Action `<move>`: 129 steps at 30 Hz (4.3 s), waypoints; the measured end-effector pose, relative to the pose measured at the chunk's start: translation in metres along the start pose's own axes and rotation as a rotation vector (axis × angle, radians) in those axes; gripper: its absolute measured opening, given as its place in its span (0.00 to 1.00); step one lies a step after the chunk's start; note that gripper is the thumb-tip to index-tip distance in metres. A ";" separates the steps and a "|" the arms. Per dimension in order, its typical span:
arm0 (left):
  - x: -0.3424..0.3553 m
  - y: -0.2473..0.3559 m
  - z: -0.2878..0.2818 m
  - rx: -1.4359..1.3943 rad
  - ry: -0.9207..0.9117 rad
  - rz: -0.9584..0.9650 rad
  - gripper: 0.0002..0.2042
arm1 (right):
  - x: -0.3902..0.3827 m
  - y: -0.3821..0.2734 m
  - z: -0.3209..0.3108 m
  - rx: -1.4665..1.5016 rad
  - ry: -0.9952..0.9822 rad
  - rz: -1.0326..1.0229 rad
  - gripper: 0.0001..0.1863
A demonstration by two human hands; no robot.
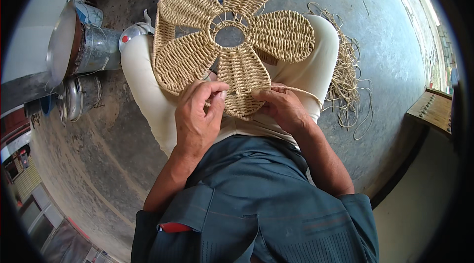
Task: Weaving a flower-shaped wicker object and stirring a large pot on a stove.
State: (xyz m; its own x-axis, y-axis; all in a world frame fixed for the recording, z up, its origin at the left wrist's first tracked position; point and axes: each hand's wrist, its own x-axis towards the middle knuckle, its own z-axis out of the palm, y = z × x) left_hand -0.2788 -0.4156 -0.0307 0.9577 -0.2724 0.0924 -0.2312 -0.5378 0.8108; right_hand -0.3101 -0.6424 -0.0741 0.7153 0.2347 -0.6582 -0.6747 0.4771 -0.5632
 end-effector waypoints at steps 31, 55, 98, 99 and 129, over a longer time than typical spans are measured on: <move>0.016 0.004 0.033 0.425 -0.076 0.289 0.08 | 0.016 0.023 -0.016 0.044 -0.062 -0.027 0.15; 0.029 0.021 0.015 0.589 -0.440 0.371 0.04 | 0.031 0.017 -0.021 -0.233 -0.225 -0.112 0.14; 0.015 -0.001 0.007 0.265 -0.196 0.236 0.08 | 0.011 0.016 -0.009 0.074 -0.157 -0.123 0.20; 0.014 0.000 0.006 0.297 -0.192 0.213 0.07 | 0.011 0.016 -0.008 0.082 -0.155 -0.118 0.20; -0.192 -0.257 -0.354 1.232 0.424 -0.568 0.14 | 0.006 0.007 0.004 -0.011 -0.177 -0.186 0.24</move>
State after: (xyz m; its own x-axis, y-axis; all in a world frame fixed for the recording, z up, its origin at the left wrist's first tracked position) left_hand -0.3425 0.0576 -0.0525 0.8964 0.3500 0.2719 0.4080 -0.8913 -0.1979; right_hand -0.3099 -0.6345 -0.0802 0.8474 0.2885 -0.4457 -0.5297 0.5166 -0.6727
